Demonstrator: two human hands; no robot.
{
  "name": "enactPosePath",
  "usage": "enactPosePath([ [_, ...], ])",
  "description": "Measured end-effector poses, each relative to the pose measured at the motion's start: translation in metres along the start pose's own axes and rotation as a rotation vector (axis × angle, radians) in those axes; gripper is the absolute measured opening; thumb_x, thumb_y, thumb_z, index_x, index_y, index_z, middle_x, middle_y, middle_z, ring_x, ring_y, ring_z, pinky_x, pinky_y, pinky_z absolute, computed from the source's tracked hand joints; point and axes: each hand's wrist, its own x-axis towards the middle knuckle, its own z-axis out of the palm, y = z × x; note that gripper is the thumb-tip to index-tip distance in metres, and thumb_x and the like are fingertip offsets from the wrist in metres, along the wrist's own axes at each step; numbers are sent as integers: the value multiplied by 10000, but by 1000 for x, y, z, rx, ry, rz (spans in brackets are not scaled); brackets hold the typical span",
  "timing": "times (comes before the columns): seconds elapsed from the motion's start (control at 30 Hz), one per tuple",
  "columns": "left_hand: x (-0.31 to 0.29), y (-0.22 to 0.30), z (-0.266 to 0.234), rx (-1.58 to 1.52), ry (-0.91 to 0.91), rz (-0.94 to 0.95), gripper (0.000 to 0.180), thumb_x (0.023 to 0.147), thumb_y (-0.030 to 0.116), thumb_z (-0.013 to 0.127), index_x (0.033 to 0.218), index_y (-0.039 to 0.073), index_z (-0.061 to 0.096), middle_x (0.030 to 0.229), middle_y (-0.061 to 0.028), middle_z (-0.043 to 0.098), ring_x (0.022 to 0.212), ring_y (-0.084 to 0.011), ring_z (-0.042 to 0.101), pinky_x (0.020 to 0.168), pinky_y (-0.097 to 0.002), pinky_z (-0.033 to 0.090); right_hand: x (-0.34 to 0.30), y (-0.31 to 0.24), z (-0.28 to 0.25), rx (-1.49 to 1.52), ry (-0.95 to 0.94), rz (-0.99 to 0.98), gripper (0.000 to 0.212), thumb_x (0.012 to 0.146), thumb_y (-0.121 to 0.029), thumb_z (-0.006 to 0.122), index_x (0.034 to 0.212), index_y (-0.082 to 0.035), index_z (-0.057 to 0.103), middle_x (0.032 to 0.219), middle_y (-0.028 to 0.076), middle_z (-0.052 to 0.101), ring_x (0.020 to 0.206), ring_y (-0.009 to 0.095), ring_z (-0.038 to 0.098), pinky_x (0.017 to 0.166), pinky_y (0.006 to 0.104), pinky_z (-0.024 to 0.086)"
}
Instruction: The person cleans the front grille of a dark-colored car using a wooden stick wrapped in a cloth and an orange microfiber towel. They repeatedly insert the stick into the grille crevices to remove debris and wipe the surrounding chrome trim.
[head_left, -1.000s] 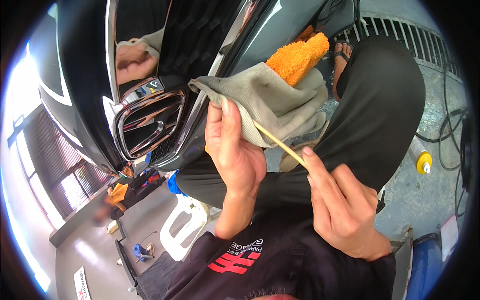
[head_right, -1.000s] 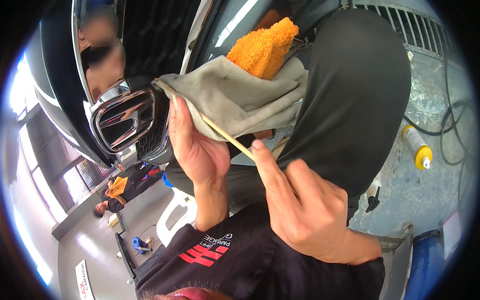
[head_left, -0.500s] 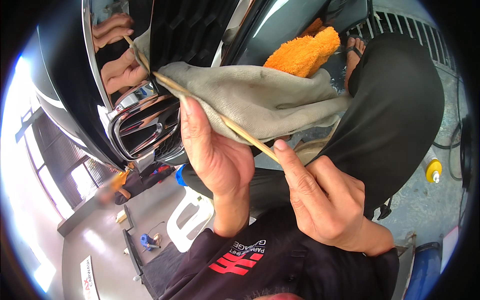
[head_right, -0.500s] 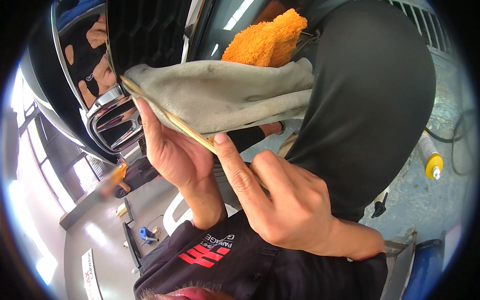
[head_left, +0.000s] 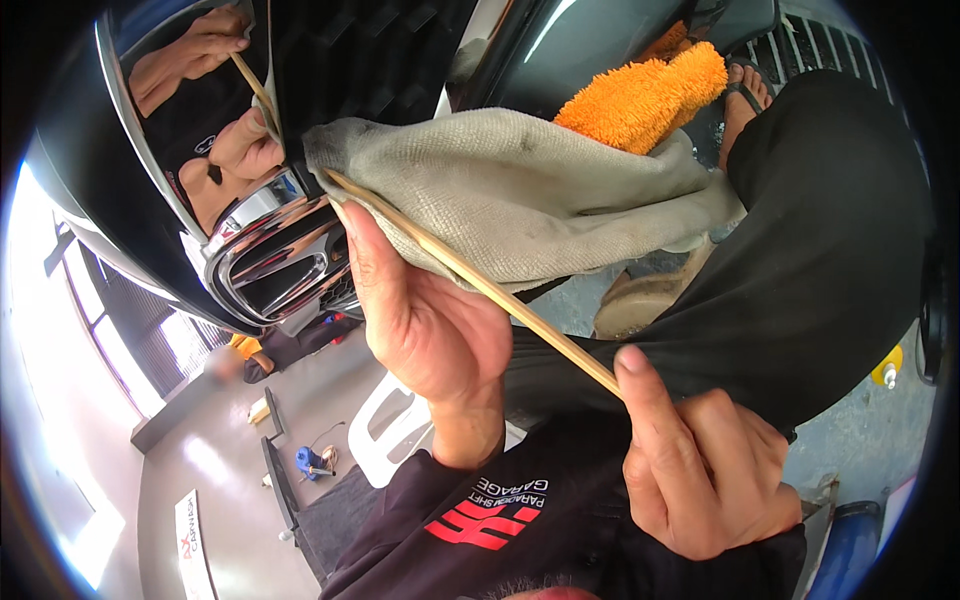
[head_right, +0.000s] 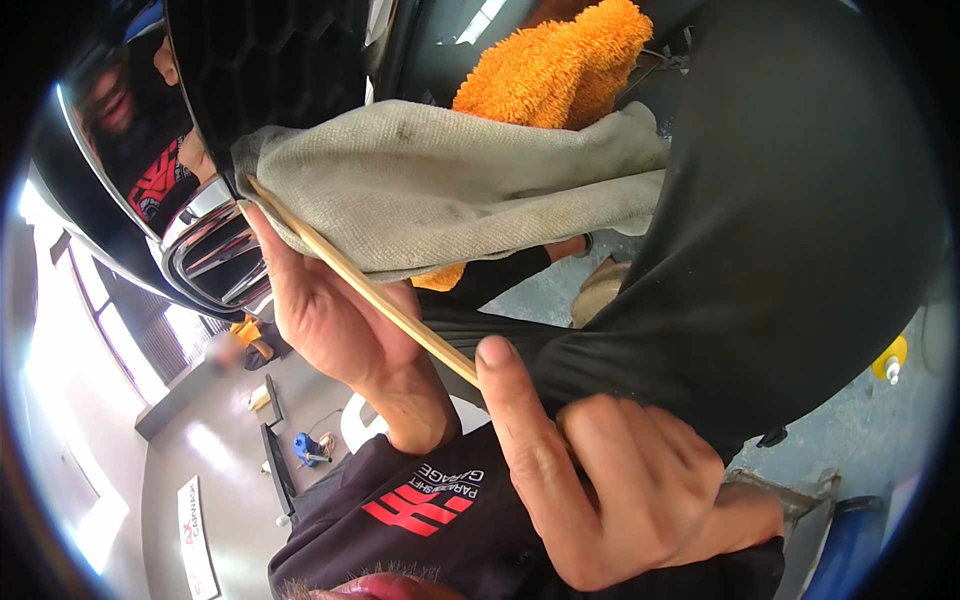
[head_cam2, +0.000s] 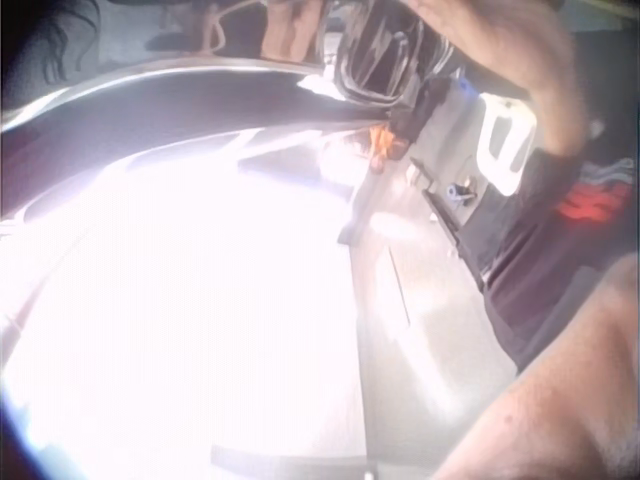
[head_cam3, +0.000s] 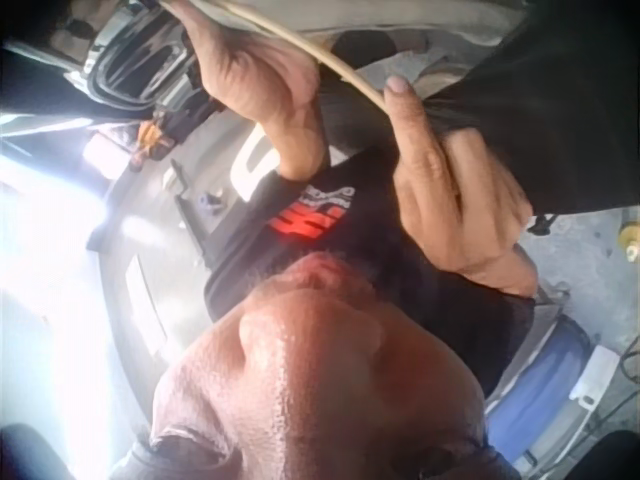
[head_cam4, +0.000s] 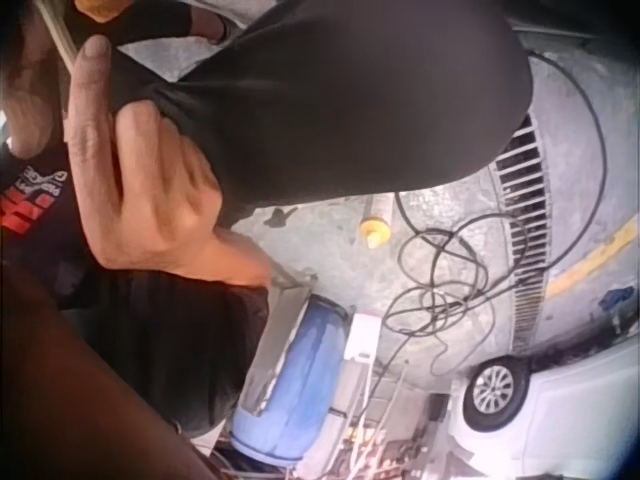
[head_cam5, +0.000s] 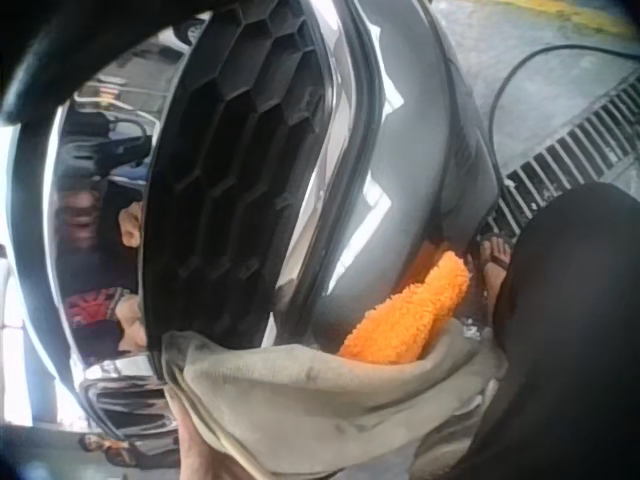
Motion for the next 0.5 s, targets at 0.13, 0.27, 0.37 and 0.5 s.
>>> enactPosePath([
  [0.13,4,2,2,-48,-90,3,414,1204,254,424,1512,23,577,1482,-117,670,1359,-220,636,1193,-413,472,12,-7,7,-30,103,18,497,738,38,630,1205,108,787,642,18,519,452,109,449,393,252,407],
  [0.27,0,4,3,-48,-60,34,421,1205,265,421,1514,25,577,1490,-115,665,1364,-217,628,1204,-422,458,11,-11,12,-20,71,34,473,756,13,639,1195,107,789,648,19,543,447,109,454,385,255,414],
  [0.37,-2,3,6,-20,-46,58,417,1203,257,426,1515,26,577,1492,-111,664,1368,-212,624,1209,-420,451,4,-9,8,0,51,25,456,776,6,638,1195,123,777,709,52,637,456,111,466,385,257,416],
  [0.5,-3,3,14,74,140,77,398,1190,224,466,1523,27,559,1466,-99,670,1349,-196,629,1201,-402,451,7,-10,3,10,1,20,432,820,0,633,1208,147,754,832,96,747,468,116,495,389,258,420],
])
